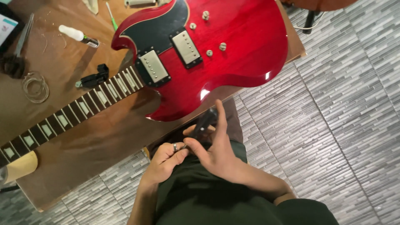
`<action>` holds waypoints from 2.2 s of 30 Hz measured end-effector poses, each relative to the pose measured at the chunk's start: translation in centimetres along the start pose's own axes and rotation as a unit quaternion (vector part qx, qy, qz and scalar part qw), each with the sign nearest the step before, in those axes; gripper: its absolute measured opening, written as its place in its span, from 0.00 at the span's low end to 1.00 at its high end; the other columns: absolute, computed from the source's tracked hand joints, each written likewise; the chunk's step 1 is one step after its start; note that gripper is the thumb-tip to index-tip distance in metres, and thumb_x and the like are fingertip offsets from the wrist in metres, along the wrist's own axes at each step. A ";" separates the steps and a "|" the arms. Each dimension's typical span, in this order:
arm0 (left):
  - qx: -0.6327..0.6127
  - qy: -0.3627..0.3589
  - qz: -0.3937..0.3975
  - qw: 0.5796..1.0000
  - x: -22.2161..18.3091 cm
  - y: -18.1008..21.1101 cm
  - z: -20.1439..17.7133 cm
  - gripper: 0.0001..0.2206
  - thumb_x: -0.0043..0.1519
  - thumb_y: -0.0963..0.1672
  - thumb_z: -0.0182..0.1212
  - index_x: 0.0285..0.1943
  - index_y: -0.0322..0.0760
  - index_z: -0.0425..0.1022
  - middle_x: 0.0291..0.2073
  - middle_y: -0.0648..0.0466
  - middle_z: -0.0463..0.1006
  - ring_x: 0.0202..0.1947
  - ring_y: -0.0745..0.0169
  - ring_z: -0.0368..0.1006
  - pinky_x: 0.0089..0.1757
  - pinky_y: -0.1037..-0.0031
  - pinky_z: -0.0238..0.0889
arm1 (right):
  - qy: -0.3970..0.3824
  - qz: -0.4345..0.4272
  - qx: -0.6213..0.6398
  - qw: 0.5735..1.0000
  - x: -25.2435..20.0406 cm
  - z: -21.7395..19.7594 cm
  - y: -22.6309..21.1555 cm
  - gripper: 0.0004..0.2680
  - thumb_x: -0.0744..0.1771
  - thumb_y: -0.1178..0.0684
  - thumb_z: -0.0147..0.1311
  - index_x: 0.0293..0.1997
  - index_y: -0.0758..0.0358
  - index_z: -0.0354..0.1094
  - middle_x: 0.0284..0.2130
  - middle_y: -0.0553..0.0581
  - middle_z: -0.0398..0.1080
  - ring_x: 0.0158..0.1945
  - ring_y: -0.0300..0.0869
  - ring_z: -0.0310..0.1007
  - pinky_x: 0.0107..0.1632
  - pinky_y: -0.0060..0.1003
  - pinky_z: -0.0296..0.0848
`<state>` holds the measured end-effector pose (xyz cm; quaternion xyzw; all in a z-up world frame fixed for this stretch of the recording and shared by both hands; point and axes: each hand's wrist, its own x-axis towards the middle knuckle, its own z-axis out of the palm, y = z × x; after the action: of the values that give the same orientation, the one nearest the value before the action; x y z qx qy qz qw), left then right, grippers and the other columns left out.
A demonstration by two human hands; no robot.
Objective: Reassembling guitar parts by installing a pickup and securing it with screws using a screwdriver
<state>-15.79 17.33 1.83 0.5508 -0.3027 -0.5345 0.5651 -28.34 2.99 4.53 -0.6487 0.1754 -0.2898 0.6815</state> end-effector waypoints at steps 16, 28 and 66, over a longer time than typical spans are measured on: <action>0.230 0.071 -0.024 0.970 3.1 4.8 3.4 0.15 0.62 0.49 0.55 0.46 0.37 0.84 0.20 0.49 0.80 0.23 0.68 0.72 0.28 0.79 0.68 | 0.073 0.121 0.213 0.967 3.0 -3.9 0.2 0.37 0.62 0.70 0.52 0.78 0.57 0.30 0.29 0.66 0.70 0.21 0.49 0.78 0.24 0.37 0.81; 0.518 0.242 0.205 0.794 16.6 5.8 -4.2 0.39 0.49 0.42 0.82 0.71 0.35 0.66 0.70 0.41 0.62 0.72 0.37 0.57 0.66 0.45 0.48 | 0.010 -0.081 -0.488 0.869 14.7 -7.1 5.3 0.07 0.61 0.55 0.66 0.41 0.47 0.77 0.29 0.48 0.69 0.31 0.54 0.74 0.33 0.47 0.73; 0.597 0.227 0.129 0.758 19.5 5.2 -7.6 0.49 0.45 0.58 0.80 0.74 0.43 0.57 0.56 0.57 0.76 0.60 0.52 0.63 0.57 0.56 0.51 | 0.008 -0.112 0.082 0.990 18.5 -4.0 2.4 0.06 0.76 0.50 0.43 0.58 0.55 0.58 0.40 0.55 0.60 0.38 0.40 0.58 0.44 0.35 0.62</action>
<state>-2.55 0.37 0.39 0.8376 -0.4915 -0.0266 0.2369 -16.18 -11.71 4.26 -0.6037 0.0833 -0.3828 0.6943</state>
